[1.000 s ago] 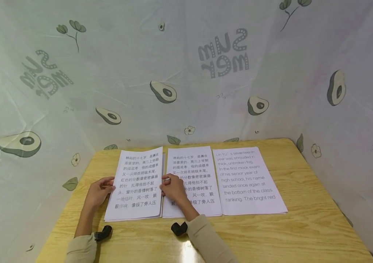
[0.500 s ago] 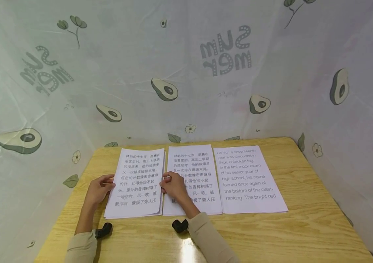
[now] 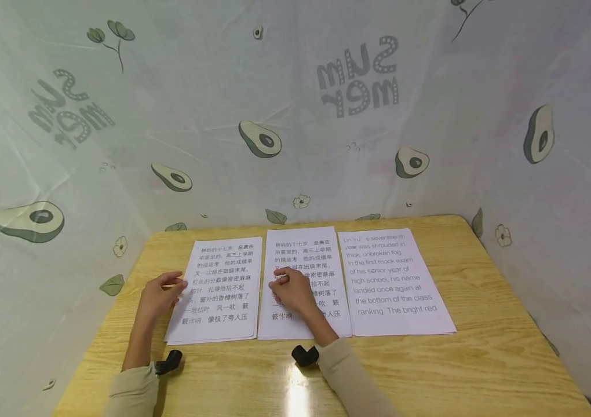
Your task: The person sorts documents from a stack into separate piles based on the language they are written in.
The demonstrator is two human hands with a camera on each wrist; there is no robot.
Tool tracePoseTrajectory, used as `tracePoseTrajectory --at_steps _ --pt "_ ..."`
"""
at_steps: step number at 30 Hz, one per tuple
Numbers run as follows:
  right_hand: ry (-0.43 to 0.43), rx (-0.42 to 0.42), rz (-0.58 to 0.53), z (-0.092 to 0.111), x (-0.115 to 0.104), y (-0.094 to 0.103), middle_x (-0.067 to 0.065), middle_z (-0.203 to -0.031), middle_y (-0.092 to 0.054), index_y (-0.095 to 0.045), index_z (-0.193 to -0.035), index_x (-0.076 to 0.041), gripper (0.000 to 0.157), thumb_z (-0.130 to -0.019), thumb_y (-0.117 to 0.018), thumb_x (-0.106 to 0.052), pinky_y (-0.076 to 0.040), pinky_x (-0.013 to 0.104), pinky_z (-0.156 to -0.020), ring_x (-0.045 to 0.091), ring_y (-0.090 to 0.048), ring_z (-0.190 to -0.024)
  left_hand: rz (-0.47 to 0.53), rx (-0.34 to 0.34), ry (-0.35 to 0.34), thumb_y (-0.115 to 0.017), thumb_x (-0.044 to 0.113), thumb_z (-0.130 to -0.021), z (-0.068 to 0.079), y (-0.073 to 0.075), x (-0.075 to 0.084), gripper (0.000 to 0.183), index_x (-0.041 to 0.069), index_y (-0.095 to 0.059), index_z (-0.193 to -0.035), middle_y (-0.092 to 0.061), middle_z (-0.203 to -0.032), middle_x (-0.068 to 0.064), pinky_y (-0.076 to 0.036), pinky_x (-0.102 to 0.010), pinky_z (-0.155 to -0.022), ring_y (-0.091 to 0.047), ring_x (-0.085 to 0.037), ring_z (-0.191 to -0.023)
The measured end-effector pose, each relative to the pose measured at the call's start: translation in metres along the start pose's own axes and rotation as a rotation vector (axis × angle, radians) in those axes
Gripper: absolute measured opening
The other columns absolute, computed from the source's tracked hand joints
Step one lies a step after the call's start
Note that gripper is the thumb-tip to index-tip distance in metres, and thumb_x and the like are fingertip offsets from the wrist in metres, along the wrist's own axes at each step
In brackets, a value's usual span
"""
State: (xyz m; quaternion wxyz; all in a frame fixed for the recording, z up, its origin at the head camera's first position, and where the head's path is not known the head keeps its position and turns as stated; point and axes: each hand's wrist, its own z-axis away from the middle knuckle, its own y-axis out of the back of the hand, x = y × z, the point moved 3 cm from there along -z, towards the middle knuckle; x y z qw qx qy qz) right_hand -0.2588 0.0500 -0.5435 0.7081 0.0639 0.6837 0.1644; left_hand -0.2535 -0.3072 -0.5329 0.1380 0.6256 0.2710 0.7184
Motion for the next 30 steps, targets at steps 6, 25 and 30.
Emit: tracePoseTrajectory --at_steps 6,25,30 --pt "-0.036 0.057 0.0 0.003 0.009 0.033 0.013 -0.102 -0.075 -0.071 -0.132 0.0 0.037 -0.098 -0.076 -0.014 -0.066 0.031 -0.067 0.017 -0.076 -0.072 0.013 -0.031 -0.056 -0.074 0.022 -0.101 0.002 -0.038 0.03 0.047 0.004 -0.066 -0.144 -0.072 -0.125 -0.02 -0.058 -0.022 -0.071 -0.071 -0.028 -0.101" --pt "-0.08 0.133 0.092 0.031 0.029 0.132 0.023 -0.119 -0.073 -0.064 -0.141 0.004 0.044 -0.103 -0.07 -0.017 -0.067 0.034 -0.079 0.031 -0.078 -0.099 0.135 -0.124 -0.107 -0.077 0.024 -0.099 0.013 -0.136 0.083 0.04 0.007 -0.074 -0.135 -0.075 -0.113 -0.012 -0.063 -0.029 -0.068 -0.072 -0.017 -0.086" --pt "-0.087 0.143 0.164 0.035 0.036 0.144 0.021 -0.118 -0.073 -0.066 -0.139 0.002 0.043 -0.103 -0.07 -0.021 -0.064 0.029 -0.077 0.024 -0.077 -0.095 0.156 -0.147 -0.097 -0.075 0.024 -0.1 0.014 -0.152 0.087 0.037 0.007 -0.075 -0.133 -0.074 -0.111 -0.012 -0.063 -0.028 -0.068 -0.073 -0.017 -0.082"
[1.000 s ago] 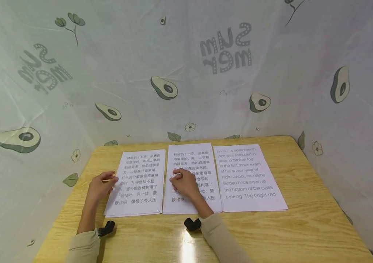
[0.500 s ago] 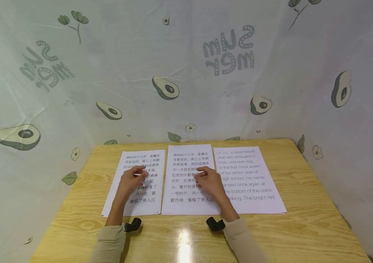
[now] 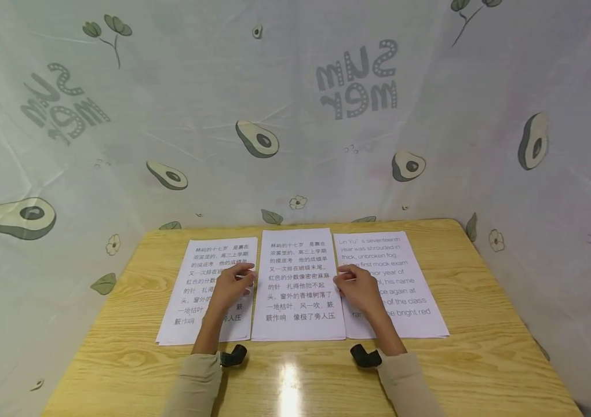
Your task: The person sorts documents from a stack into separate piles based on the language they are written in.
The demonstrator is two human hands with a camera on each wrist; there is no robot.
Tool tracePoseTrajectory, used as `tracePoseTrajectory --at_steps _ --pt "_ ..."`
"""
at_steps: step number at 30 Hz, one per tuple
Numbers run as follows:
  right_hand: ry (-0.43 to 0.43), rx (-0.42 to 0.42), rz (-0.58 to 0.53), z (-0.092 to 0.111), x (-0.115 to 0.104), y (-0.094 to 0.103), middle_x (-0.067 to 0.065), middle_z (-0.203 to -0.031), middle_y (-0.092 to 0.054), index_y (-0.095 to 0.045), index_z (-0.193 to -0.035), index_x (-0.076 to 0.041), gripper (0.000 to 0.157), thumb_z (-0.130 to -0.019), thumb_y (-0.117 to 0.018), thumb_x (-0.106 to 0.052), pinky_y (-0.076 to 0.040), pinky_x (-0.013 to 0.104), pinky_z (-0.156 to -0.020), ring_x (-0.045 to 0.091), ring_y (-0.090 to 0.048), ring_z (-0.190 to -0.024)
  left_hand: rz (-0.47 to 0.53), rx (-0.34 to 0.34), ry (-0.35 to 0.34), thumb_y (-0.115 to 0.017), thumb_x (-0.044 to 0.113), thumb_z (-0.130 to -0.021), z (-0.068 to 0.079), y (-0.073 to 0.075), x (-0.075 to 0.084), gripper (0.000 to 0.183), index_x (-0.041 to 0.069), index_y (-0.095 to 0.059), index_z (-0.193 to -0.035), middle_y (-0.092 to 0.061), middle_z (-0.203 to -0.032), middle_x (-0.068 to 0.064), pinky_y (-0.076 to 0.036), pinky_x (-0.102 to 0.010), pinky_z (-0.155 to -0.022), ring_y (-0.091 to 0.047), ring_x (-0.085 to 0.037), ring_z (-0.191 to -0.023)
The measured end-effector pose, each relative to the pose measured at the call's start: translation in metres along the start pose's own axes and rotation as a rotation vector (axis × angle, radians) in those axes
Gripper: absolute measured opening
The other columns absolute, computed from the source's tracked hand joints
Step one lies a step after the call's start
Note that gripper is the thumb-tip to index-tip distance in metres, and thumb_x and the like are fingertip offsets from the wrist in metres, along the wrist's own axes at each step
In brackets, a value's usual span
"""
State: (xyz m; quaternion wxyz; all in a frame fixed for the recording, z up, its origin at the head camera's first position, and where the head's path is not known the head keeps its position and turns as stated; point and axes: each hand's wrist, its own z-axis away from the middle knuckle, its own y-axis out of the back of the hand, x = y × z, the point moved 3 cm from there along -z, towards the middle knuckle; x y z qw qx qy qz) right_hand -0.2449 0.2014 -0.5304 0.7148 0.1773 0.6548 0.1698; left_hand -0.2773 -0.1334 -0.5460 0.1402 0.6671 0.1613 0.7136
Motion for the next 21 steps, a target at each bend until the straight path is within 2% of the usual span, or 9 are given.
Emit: tracePoseTrajectory --at_steps 4,7,12,17,21 --pt "0.008 -0.009 0.041 -0.001 0.004 0.002 0.019 -0.116 -0.074 -0.068 -0.138 0.002 0.041 -0.103 -0.069 -0.022 -0.059 0.025 -0.073 0.019 -0.076 -0.088 -0.005 -0.01 -0.008 -0.074 0.026 -0.101 0.0 -0.008 0.001 0.039 0.005 -0.074 -0.133 -0.074 -0.112 -0.013 -0.062 -0.027 -0.067 -0.072 -0.016 -0.082" --pt "0.013 -0.025 0.055 -0.002 0.005 0.003 0.019 -0.115 -0.074 -0.067 -0.138 0.003 0.041 -0.103 -0.069 -0.02 -0.059 0.026 -0.073 0.02 -0.076 -0.088 -0.016 -0.013 -0.012 -0.074 0.026 -0.101 0.0 -0.011 0.002 0.039 0.004 -0.074 -0.134 -0.074 -0.113 -0.013 -0.061 -0.028 -0.066 -0.072 -0.016 -0.083" --pt "0.02 -0.045 0.065 -0.003 0.007 0.001 0.02 -0.116 -0.073 -0.067 -0.138 0.004 0.042 -0.104 -0.069 -0.02 -0.063 0.026 -0.074 0.02 -0.077 -0.09 -0.038 -0.012 -0.006 -0.073 0.027 -0.102 0.0 -0.012 -0.001 0.039 0.005 -0.073 -0.134 -0.074 -0.112 -0.012 -0.061 -0.029 -0.067 -0.072 -0.016 -0.081" --pt "0.02 -0.046 0.084 -0.004 0.009 0.001 0.02 -0.114 -0.074 -0.067 -0.138 0.004 0.043 -0.104 -0.069 -0.022 -0.059 0.024 -0.072 0.018 -0.076 -0.084 -0.058 -0.019 -0.007 -0.073 0.028 -0.102 -0.001 -0.013 -0.003 0.039 0.006 -0.073 -0.135 -0.074 -0.113 -0.012 -0.061 -0.028 -0.068 -0.072 -0.015 -0.081" --pt "0.021 -0.036 0.106 -0.003 0.009 0.001 0.019 -0.111 -0.076 -0.067 -0.138 0.005 0.043 -0.103 -0.069 -0.02 -0.057 0.026 -0.072 0.017 -0.075 -0.08 -0.074 -0.024 -0.004 -0.073 0.028 -0.102 -0.001 -0.013 -0.003 0.04 0.006 -0.073 -0.135 -0.074 -0.113 -0.012 -0.06 -0.027 -0.067 -0.071 -0.015 -0.079"
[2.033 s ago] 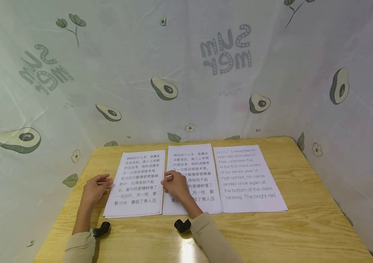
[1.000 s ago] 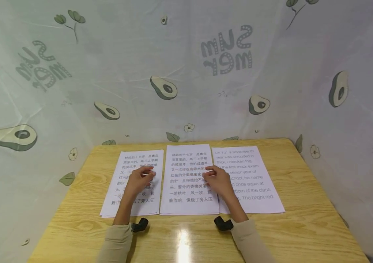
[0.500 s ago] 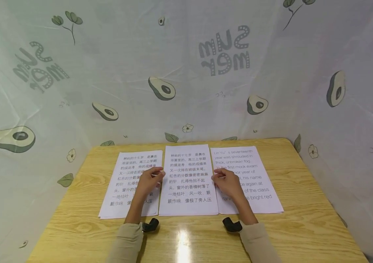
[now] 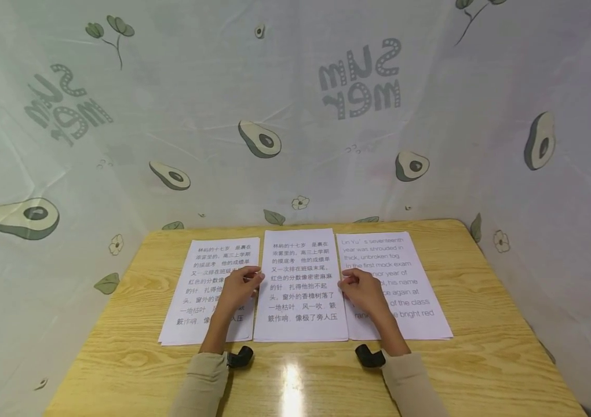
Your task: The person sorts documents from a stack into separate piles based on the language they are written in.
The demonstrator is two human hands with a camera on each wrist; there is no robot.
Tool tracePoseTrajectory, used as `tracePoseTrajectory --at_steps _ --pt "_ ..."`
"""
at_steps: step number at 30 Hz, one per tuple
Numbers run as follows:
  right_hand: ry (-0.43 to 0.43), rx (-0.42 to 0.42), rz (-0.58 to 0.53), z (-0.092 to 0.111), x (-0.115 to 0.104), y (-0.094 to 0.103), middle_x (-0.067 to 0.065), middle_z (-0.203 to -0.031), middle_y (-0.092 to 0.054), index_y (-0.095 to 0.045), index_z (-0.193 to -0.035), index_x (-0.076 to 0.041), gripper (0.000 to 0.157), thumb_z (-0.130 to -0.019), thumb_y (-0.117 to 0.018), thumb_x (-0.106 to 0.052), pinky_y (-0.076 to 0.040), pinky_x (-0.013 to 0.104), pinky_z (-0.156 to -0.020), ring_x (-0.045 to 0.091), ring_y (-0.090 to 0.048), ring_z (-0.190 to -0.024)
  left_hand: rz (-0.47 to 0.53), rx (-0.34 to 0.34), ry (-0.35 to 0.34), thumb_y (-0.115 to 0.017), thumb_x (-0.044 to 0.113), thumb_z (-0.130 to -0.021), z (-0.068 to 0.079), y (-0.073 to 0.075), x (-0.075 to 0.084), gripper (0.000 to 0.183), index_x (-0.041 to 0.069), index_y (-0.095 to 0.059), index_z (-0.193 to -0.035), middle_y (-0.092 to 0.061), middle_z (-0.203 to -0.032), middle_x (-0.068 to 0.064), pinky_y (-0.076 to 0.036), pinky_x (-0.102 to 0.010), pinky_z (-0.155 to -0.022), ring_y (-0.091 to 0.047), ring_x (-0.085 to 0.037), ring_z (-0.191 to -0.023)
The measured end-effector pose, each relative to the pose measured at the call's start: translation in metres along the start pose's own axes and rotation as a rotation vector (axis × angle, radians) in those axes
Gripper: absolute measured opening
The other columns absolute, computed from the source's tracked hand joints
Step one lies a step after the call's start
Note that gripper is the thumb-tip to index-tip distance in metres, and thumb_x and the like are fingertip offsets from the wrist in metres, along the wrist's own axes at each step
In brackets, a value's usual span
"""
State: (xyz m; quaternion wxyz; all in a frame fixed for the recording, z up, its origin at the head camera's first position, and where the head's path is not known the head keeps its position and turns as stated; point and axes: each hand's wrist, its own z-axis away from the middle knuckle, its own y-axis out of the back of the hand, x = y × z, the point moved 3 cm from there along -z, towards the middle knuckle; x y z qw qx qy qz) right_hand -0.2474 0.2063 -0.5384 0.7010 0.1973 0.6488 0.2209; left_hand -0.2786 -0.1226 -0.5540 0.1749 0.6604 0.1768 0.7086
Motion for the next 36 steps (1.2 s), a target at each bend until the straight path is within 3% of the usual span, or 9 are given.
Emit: tracePoseTrajectory --at_steps 10,16,26,31,36 --pt "0.016 0.039 0.067 -0.002 -0.001 -0.003 0.018 -0.107 -0.078 -0.069 -0.133 0.006 0.041 -0.101 -0.069 -0.019 -0.055 0.03 -0.072 0.018 -0.073 -0.081 -0.14 0.041 -0.027 -0.075 0.029 -0.1 0.0 -0.003 0.001 0.038 0.004 -0.076 -0.13 -0.072 -0.098 -0.007 -0.049 -0.025 -0.062 -0.061 -0.015 -0.076" --pt "0.031 0.042 0.109 -0.005 0.0 -0.007 0.017 -0.105 -0.078 -0.074 -0.128 0.005 0.037 -0.101 -0.069 -0.019 -0.055 0.031 -0.073 0.023 -0.073 -0.088 -0.166 0.048 -0.029 -0.074 0.027 -0.1 0.0 -0.006 0.001 0.037 0.003 -0.077 -0.128 -0.069 -0.091 -0.005 -0.045 -0.025 -0.06 -0.057 -0.015 -0.071" --pt "0.082 0.06 0.091 -0.001 -0.004 -0.006 0.017 -0.109 -0.077 -0.074 -0.13 0.003 0.036 -0.1 -0.073 -0.017 -0.06 0.04 -0.083 0.034 -0.075 -0.102 -0.085 0.064 -0.04 -0.076 0.026 -0.099 0.003 -0.006 0.007 0.034 0.01 -0.077 -0.129 -0.075 -0.108 -0.006 -0.056 -0.027 -0.071 -0.069 -0.02 -0.096" --pt "0.091 0.055 0.048 -0.001 -0.007 -0.007 0.017 -0.108 -0.078 -0.071 -0.133 0.003 0.042 -0.096 -0.077 -0.015 -0.061 0.036 -0.083 0.032 -0.076 -0.099 -0.009 0.065 -0.064 -0.08 0.017 -0.095 0.004 -0.006 0.01 0.035 0.01 -0.077 -0.129 -0.077 -0.107 -0.008 -0.057 -0.028 -0.07 -0.07 -0.02 -0.09" --pt "0.08 0.066 0.018 -0.001 -0.008 -0.006 0.018 -0.109 -0.076 -0.069 -0.136 0.003 0.044 -0.094 -0.076 -0.009 -0.059 0.031 -0.078 0.031 -0.076 -0.098 -0.02 0.077 -0.093 -0.081 0.007 -0.091 0.005 -0.007 0.012 0.038 0.008 -0.077 -0.129 -0.077 -0.109 -0.009 -0.06 -0.03 -0.074 -0.07 -0.019 -0.089"
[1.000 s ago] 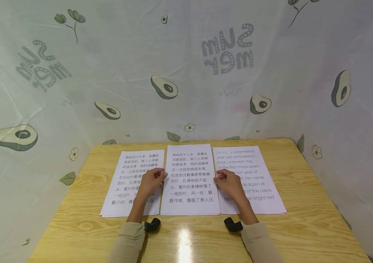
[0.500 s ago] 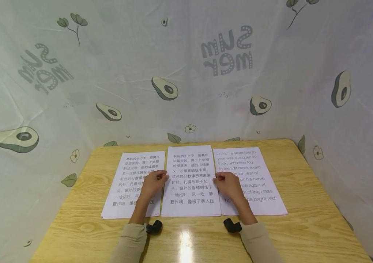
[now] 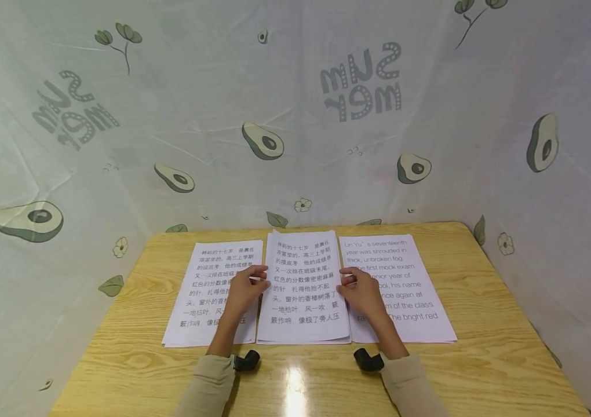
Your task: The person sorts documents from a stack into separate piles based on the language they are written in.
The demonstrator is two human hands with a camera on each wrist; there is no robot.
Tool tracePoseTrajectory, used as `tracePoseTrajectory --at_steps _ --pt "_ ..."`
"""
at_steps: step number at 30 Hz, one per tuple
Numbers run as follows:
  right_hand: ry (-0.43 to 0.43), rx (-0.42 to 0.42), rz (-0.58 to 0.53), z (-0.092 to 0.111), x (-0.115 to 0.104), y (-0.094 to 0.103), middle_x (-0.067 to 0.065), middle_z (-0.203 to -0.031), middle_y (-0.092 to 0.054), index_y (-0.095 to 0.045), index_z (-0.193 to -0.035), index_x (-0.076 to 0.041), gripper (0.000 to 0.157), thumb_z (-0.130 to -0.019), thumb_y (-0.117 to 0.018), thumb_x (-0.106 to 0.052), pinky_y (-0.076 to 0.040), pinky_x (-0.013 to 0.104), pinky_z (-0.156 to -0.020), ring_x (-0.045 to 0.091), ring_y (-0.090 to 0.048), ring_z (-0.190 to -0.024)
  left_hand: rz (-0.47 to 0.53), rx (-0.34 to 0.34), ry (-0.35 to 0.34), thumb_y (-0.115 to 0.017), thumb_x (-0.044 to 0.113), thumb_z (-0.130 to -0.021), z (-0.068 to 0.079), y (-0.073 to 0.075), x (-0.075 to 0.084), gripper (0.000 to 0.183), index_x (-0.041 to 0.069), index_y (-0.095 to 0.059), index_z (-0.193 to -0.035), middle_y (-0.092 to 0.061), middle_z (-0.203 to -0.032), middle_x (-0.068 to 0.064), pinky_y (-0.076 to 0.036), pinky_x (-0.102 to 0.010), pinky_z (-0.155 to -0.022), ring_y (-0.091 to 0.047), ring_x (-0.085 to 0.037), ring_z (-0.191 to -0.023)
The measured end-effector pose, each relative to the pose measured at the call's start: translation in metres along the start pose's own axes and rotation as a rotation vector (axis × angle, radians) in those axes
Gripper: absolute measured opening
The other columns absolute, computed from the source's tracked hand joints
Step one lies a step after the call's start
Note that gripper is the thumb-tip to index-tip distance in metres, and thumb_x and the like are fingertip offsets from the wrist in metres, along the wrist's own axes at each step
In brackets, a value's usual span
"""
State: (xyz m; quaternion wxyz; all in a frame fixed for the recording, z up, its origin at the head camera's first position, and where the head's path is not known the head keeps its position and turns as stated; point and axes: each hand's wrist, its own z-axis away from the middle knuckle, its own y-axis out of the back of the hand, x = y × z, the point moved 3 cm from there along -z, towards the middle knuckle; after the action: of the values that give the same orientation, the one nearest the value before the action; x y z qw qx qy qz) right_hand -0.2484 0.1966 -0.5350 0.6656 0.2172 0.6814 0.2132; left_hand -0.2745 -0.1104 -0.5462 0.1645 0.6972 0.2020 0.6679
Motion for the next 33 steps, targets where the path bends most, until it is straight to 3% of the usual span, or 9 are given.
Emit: tracePoseTrajectory --at_steps 6,12,23,33 --pt "-0.034 0.011 -0.04 0.0 0.003 0.003 0.02 -0.111 -0.074 -0.067 -0.139 0.002 0.044 -0.096 -0.075 -0.008 -0.057 0.024 -0.071 0.026 -0.075 -0.096 0.013 0.025 -0.012 -0.079 0.0 -0.091 0.0 0.002 0.001 0.039 0.007 -0.076 -0.129 -0.077 -0.11 -0.01 -0.06 -0.031 -0.072 -0.07 -0.019 -0.089" --pt "-0.068 0.002 -0.1 -0.001 0.005 0.006 0.02 -0.116 -0.072 -0.065 -0.142 -0.001 0.044 -0.099 -0.073 -0.009 -0.062 0.026 -0.071 0.02 -0.075 -0.093 0.078 0.033 -0.001 -0.078 -0.001 -0.091 -0.002 0.009 0.002 0.041 0.007 -0.076 -0.13 -0.078 -0.111 -0.01 -0.058 -0.024 -0.069 -0.071 -0.017 -0.088" --pt "-0.074 -0.002 -0.126 -0.001 0.0 0.011 0.021 -0.115 -0.071 -0.064 -0.143 0.0 0.046 -0.099 -0.072 -0.007 -0.061 0.027 -0.069 0.018 -0.074 -0.089 0.134 0.018 0.037 -0.077 -0.001 -0.092 -0.004 0.011 0.005 0.042 0.008 -0.075 -0.133 -0.077 -0.114 -0.01 -0.062 -0.027 -0.067 -0.071 -0.015 -0.084" --pt "-0.089 -0.019 -0.192 -0.001 -0.009 -0.002 0.019 -0.117 -0.07 -0.065 -0.143 -0.002 0.044 -0.1 -0.071 -0.008 -0.06 0.029 -0.073 0.015 -0.073 -0.091 0.151 0.032 0.05 -0.074 -0.002 -0.092 0.0 0.023 0.0 0.041 0.007 -0.075 -0.132 -0.075 -0.115 -0.013 -0.065 -0.03 -0.07 -0.071 -0.017 -0.085"
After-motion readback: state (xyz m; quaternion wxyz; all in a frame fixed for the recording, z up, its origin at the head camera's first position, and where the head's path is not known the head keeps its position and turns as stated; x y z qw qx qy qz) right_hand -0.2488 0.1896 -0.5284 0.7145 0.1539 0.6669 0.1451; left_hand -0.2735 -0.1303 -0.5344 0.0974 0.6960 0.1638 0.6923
